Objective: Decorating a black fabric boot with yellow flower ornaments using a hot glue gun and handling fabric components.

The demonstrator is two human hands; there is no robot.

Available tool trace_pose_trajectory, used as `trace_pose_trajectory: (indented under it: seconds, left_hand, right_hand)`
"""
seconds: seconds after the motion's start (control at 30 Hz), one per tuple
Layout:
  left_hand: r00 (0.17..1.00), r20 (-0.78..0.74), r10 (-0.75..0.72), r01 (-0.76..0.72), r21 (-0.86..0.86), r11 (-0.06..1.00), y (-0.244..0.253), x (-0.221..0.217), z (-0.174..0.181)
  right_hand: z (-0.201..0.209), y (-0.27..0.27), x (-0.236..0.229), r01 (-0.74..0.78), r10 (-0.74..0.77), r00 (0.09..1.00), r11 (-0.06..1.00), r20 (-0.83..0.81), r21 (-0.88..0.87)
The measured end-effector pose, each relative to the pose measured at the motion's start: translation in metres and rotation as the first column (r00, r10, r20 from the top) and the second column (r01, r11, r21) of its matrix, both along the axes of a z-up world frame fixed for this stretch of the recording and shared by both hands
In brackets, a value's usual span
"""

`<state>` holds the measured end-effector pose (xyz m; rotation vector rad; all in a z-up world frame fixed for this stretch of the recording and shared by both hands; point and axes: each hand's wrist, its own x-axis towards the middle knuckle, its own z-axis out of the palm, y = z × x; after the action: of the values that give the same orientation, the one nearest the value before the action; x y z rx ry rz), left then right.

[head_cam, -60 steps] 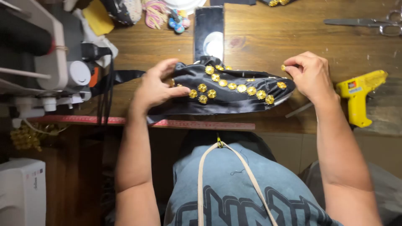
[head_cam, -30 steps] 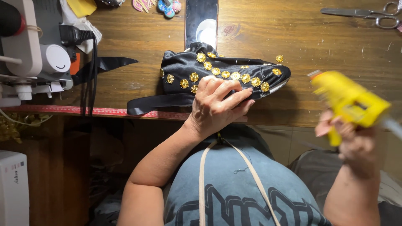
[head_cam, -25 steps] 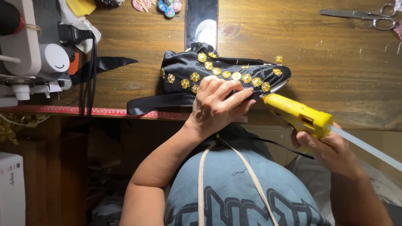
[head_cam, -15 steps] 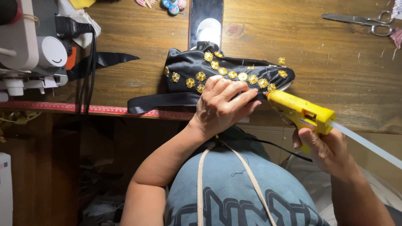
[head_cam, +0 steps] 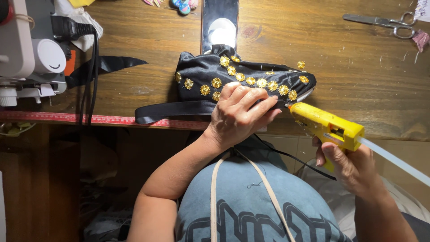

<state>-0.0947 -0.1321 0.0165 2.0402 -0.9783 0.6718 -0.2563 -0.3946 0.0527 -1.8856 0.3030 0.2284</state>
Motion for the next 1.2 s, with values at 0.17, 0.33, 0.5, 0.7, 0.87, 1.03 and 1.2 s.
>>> trace_pose_trajectory:
  seconds: [0.17,0.33,0.5,0.7,0.87,1.03,1.2]
  left_hand:
    - [1.0,0.012,-0.001,0.001,-0.016,1.0,0.0,0.001,0.001]
    - [0.999,0.024,0.022,-0.021,-0.016,1.0,-0.001,0.0,0.003]
    - [0.999,0.023,-0.024,0.024,0.021,0.999,0.002,0.0,0.01]
    - [0.998,0.056,0.003,-0.011,0.144,0.989,0.002,-0.004,0.02]
    - [0.997,0.069,0.043,-0.053,0.148,0.988,-0.005,-0.006,0.019]
    - [0.988,0.122,0.091,-0.1,0.063,0.993,-0.007,-0.01,0.003]
    - [0.986,0.096,0.136,-0.138,0.022,0.99,-0.01,-0.014,0.001]
  right_hand:
    - [-0.01,-0.014,-0.005,-0.072,0.077,0.988,0.997,0.137,-0.036]
    - [-0.031,-0.069,-0.025,0.086,-0.066,0.974,0.993,0.216,-0.084]
    - [-0.065,-0.108,0.038,0.187,-0.116,0.982,0.538,0.148,-0.822]
    - [-0.108,-0.126,0.056,0.245,-0.035,0.969,0.281,0.245,-0.928]
    - [-0.081,-0.094,0.063,0.401,0.059,0.889,0.375,0.453,-0.836]
    - [-0.119,-0.064,0.139,0.188,0.181,0.81,0.821,0.558,-0.54]
    - [-0.154,-0.061,0.182,0.004,0.29,0.828,0.853,0.48,-0.522]
